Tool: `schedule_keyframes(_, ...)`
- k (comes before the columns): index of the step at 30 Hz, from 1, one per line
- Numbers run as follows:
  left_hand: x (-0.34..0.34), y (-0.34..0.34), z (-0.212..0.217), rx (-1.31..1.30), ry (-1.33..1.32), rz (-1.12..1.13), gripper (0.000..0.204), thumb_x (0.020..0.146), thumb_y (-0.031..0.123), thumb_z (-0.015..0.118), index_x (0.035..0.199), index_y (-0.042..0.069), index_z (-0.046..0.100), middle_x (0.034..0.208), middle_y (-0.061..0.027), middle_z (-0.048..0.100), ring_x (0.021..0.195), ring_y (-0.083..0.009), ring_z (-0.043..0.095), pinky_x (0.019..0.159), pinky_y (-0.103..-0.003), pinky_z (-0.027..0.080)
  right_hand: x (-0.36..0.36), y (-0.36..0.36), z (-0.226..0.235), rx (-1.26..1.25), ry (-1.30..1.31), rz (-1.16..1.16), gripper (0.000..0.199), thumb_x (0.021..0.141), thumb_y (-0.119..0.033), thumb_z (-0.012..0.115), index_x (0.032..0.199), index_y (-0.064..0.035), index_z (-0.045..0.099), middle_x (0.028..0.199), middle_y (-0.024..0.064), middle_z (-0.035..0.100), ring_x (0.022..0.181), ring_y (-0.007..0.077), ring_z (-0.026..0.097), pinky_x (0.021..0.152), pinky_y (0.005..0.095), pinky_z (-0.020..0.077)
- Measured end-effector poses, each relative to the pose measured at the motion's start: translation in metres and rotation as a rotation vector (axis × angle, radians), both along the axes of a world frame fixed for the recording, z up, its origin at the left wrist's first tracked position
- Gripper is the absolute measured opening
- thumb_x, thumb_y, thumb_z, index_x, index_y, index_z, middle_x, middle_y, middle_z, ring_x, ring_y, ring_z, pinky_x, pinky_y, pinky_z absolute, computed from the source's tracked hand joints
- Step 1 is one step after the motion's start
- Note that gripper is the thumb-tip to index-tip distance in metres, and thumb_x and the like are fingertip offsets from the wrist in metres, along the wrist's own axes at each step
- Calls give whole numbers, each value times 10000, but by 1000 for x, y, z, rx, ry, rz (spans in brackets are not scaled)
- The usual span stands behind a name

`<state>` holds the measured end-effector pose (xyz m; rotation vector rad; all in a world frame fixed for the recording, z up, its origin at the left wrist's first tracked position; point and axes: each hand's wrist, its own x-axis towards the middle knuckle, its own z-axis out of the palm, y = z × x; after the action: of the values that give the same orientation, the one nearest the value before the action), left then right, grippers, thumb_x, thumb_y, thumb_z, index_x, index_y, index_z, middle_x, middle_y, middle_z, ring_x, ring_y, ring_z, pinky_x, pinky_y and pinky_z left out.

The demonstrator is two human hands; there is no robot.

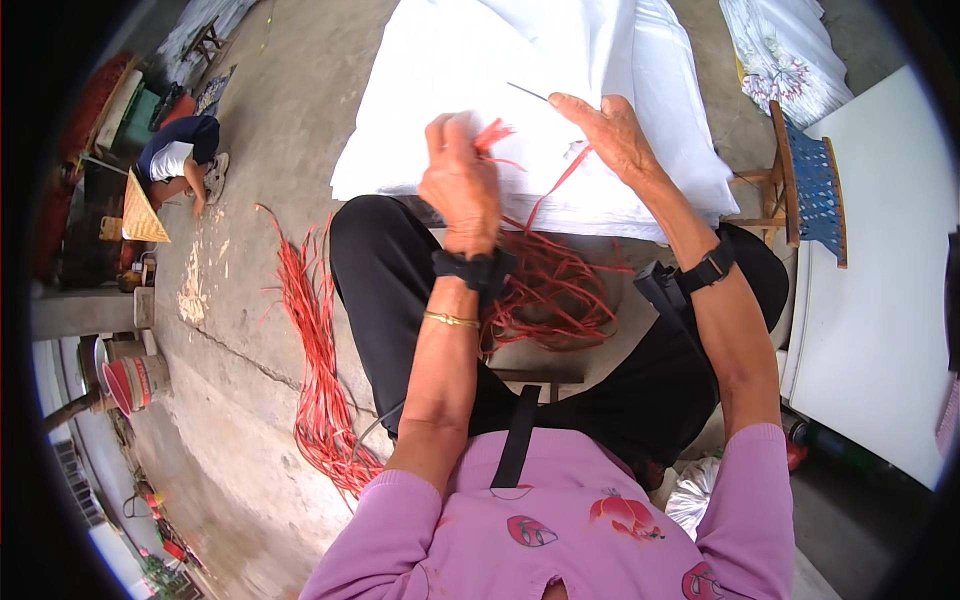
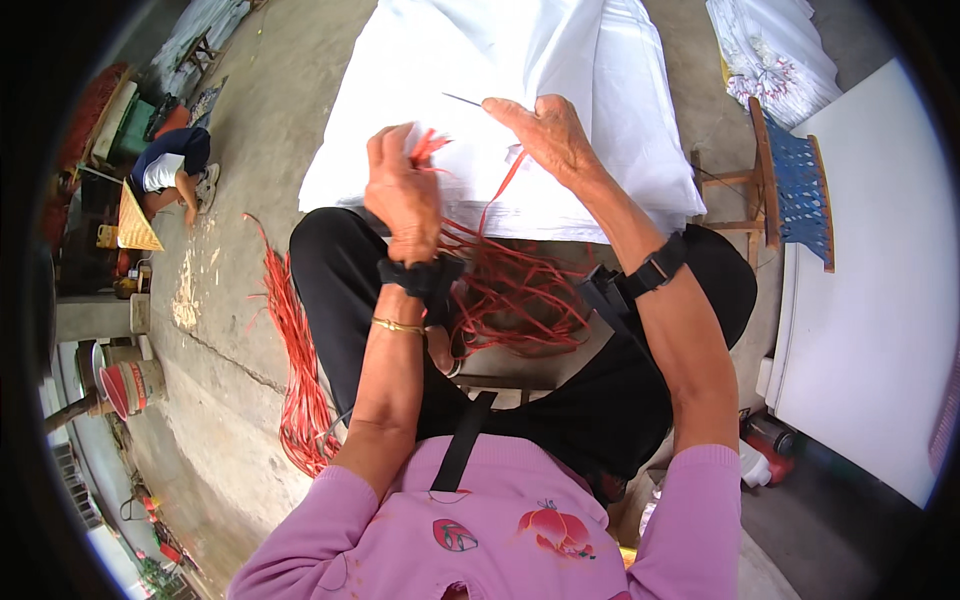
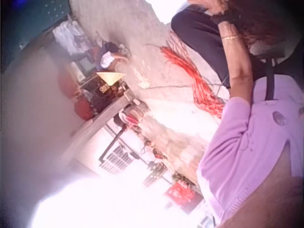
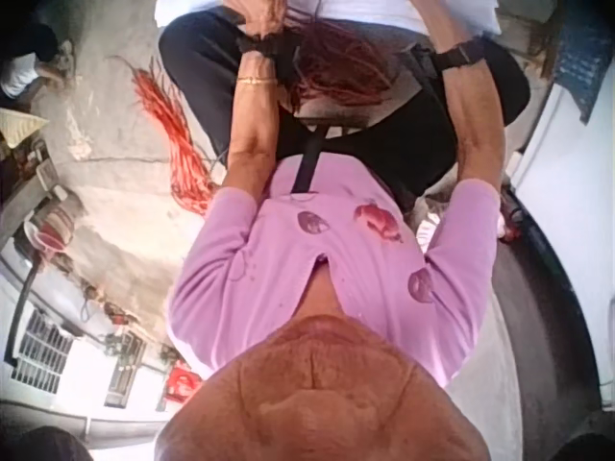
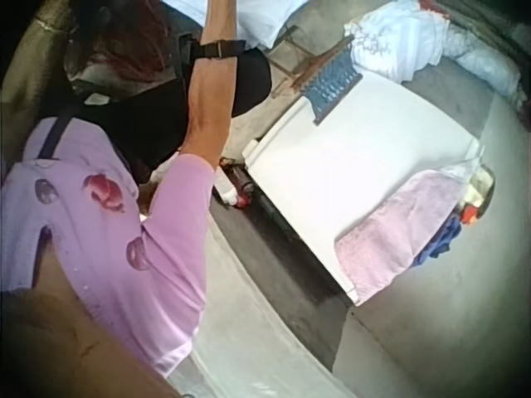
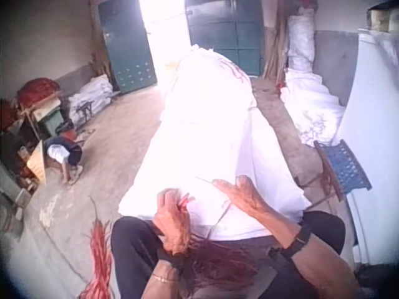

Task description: Threading red plastic straps through white plastic bags using a long metal needle.

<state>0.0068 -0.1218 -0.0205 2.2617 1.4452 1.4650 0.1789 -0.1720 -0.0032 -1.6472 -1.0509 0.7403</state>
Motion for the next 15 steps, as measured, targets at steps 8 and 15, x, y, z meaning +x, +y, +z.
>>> schedule_keyframes(8, 1, 13, 13, 89, -68, -174, 108, 699, 31, 664, 774, 94, 618, 718, -61, 586, 630, -259, 596, 528, -340, 461, 13, -4, 4, 0, -889, 26, 643, 757, -499, 626, 459, 55, 492, 412, 185, 455, 382, 277, 477, 442, 408, 423)
schedule_keyframes(15, 25, 24, 35, 73, 113, -468, 72, 706, 73, 628, 722, 95, 562, 717, -68, 543, 601, -299, 561, 515, -380, 436, -2, 15, 8, 286, -1225, 233, 585, 746, -505, 621, 485, 14, 550, 432, 166, 496, 426, 312, 541, 435, 396, 438)
